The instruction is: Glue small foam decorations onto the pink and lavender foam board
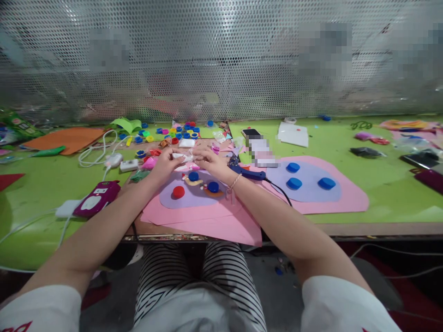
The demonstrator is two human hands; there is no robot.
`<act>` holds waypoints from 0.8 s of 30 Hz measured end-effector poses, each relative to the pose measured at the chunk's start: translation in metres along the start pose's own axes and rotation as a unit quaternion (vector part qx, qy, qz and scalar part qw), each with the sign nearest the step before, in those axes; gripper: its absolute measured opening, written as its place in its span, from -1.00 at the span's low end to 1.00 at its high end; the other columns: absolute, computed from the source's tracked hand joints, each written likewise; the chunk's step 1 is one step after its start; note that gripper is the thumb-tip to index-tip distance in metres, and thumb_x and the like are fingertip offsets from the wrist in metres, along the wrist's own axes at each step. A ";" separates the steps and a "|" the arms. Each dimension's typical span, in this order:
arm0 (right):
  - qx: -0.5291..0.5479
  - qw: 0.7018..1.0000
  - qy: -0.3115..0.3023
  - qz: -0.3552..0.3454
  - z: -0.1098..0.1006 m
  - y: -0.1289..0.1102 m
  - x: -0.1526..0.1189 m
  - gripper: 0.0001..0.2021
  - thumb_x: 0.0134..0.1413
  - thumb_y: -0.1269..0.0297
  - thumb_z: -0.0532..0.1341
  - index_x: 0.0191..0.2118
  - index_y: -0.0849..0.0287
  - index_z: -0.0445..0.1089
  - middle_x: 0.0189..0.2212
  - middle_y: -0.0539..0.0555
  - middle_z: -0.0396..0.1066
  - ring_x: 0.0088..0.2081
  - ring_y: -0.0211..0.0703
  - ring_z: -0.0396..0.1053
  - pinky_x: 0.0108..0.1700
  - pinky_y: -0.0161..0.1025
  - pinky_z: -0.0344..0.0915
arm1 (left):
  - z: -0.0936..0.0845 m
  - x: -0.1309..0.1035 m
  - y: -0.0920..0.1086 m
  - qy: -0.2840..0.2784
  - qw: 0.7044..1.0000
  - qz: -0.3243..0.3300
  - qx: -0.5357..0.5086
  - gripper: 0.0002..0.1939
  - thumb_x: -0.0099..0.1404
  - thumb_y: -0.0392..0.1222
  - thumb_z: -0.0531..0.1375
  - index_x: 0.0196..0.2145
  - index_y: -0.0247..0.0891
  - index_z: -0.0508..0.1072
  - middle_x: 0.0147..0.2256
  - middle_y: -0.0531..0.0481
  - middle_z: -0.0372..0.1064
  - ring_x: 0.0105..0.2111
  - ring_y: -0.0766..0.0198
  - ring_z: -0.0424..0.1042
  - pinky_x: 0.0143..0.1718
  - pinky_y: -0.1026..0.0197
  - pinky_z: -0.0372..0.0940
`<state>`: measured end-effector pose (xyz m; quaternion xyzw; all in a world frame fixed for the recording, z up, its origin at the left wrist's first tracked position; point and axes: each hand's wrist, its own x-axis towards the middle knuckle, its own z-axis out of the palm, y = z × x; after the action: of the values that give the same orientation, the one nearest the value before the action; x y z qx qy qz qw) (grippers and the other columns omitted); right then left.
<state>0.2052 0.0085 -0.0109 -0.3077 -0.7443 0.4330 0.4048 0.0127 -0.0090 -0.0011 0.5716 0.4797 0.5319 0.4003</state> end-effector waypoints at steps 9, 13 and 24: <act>0.014 0.999 -0.034 -0.021 0.005 -0.002 -0.003 -0.42 0.05 0.42 0.19 0.21 0.00 0.14 0.20 0.09 0.20 0.16 -0.10 0.22 0.17 0.00 0.21 | -0.001 0.004 -0.005 -0.001 0.999 0.008 -0.049 -0.75 0.03 -0.19 0.27 -0.34 -0.27 0.29 -0.33 0.05 0.30 -0.34 0.37 0.37 -0.22 0.17 0.39; -0.025 0.998 -0.048 -0.044 0.007 -0.001 -0.003 -0.35 0.05 0.42 0.19 0.26 -0.01 0.04 0.27 0.10 0.06 0.24 -0.06 0.10 0.22 0.01 0.16 | -0.001 0.004 0.001 -0.006 0.999 -0.005 -0.048 -0.68 -0.02 -0.19 0.31 -0.33 -0.28 0.30 -0.37 0.06 0.30 -0.38 0.36 0.38 -0.26 0.18 0.39; -0.073 0.994 -0.059 -0.057 0.007 -0.009 -0.007 -0.36 0.09 0.42 0.18 0.27 -0.02 0.02 0.24 0.14 0.11 0.20 -0.01 0.17 0.05 -0.06 0.36 | -0.006 0.005 -0.002 -0.070 0.997 0.002 -0.022 -0.61 -0.08 -0.15 0.38 -0.26 -0.30 0.47 -0.28 -0.07 0.44 -0.34 0.29 0.45 -0.18 0.13 0.36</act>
<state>0.2010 -0.0040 -0.0070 -0.2674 -0.8128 0.3714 0.3604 0.0065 -0.0037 -0.0013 0.5995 0.4371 0.5020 0.4445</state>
